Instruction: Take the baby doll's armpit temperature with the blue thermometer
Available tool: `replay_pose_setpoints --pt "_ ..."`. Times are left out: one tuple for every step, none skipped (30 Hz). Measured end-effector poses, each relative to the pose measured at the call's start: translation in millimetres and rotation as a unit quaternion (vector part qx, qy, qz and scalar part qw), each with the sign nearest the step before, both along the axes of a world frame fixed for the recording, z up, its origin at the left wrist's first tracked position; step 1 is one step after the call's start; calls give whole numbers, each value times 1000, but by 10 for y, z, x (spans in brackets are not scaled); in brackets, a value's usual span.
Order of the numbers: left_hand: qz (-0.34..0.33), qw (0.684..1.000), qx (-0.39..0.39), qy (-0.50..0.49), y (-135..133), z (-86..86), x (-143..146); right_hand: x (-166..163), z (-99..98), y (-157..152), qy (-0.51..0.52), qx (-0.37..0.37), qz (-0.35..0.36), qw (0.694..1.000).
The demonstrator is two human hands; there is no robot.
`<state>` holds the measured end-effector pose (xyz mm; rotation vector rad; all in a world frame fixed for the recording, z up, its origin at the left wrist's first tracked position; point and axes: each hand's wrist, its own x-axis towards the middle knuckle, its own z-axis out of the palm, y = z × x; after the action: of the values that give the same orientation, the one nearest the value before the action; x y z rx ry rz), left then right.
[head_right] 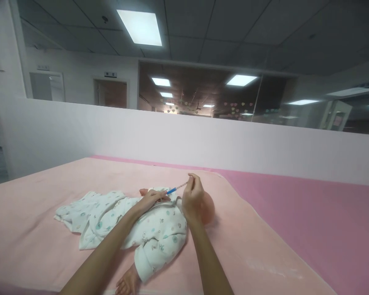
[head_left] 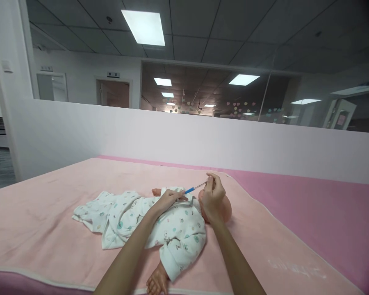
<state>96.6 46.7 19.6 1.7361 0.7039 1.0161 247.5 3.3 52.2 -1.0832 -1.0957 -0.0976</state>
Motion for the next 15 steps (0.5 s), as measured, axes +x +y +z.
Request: replay_pose_setpoints --pt "-4 1000 -11 -1 7 -4 -1 -3 -13 5 39 -2 20 999" --pt "-2 1000 -25 -14 23 -13 -2 -17 -34 16 76 -4 45 996" --pt "6 998 -44 -38 47 -25 -4 -42 -60 31 111 -5 73 991" --pt "17 995 -67 -71 75 -39 -8 -75 -90 47 139 -8 99 985" --pt "28 989 -91 -112 106 -52 -12 -114 -120 64 161 -11 122 979" --pt "37 980 -113 -157 136 -62 -19 -155 -151 79 175 -15 139 975" --pt "42 970 -132 -201 162 -69 -28 -196 -180 92 181 -19 150 972" --pt "44 958 -149 -241 184 -72 -38 -235 -208 101 179 -24 157 971" --pt "45 947 -164 -274 201 -70 -50 -270 -234 107 173 -28 162 971" --pt "47 936 -175 -301 212 -66 -62 -302 -257 108 166 -31 167 971" --pt "51 928 -181 -320 216 -58 -74 -329 -276 106 161 -33 174 971" --pt "56 923 -184 -334 215 -50 -85 -351 -291 101 157 -35 182 970" --pt "61 918 -184 -345 210 -41 -93 -368 -302 94 155 -37 189 969" --pt "64 916 -184 -352 201 -32 -98 -380 -309 86 155 -39 193 968" --pt "64 914 -185 -356 189 -24 -101 -387 -313 77 156 -38 195 968"
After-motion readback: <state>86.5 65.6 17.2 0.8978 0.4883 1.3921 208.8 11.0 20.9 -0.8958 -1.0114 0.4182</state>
